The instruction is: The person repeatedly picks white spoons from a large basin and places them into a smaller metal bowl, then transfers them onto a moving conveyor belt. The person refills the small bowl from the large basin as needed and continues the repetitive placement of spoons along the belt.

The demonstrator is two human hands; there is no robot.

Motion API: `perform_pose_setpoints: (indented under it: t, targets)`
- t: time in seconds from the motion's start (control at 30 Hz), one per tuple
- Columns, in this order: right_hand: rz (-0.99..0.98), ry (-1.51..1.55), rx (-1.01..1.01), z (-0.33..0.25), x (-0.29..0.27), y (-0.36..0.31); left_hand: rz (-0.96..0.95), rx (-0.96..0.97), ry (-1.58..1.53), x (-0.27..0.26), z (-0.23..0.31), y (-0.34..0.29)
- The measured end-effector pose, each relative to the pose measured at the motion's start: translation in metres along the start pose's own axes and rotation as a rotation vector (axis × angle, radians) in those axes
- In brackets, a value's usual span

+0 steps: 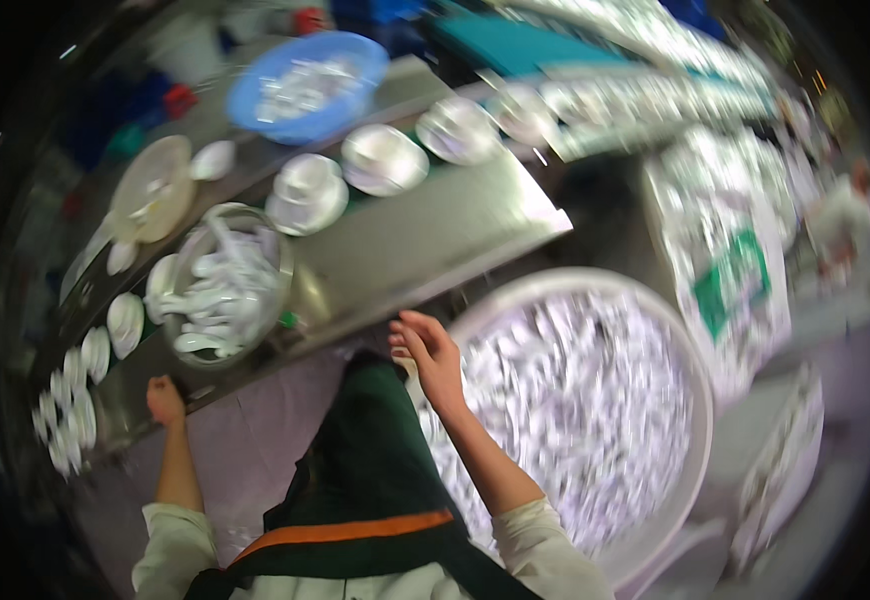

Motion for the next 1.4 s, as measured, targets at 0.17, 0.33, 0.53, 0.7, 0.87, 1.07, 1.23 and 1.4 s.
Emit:
perform_pose_setpoints:
  t: [0.17,0.33,0.53,0.7,0.87,1.07,1.23,1.4]
  targets:
    - [0.742,-0.638,0.061,0.154,-0.148,-0.169,-0.208,-0.079,-0.074,0.02,-0.021,0.011]
    - [0.435,-1.22,0.204,0.246,-0.122,-0.217,-0.207,0.104,0.255,0.022,-0.05,0.035]
    - [0.331,-1.495,-0.109,0.25,-0.14,-0.13,-0.223,0.204,0.301,0.036,-0.029,0.05]
    - [0.399,-1.413,-0.272,0.209,-0.195,-0.085,-0.228,0.127,0.269,0.027,-0.037,0.034]
    - [0.59,-1.665,-0.193,0.137,-0.279,-0.084,-0.138,0.21,0.234,0.028,-0.061,0.048]
    - [0.844,-1.956,0.156,0.117,-0.381,-0.163,-0.163,0.082,0.058,0.023,-0.031,0.028]
    - [1.075,-1.635,0.157,0.106,-0.369,-0.265,-0.173,0.118,0.175,0.022,-0.028,0.026]
    - [1.331,-0.982,0.234,0.198,-0.278,-0.373,-0.171,0.09,0.178,0.023,-0.035,0.03]
Point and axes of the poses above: each hand's wrist, its own y-axis towards the middle knuckle, its own x-axis out of the palm, z = x × y, the point moved 5 cm from there along y, towards the middle knuckle, and after that the axes turned 9 degrees about x, right-handed, at the moved point
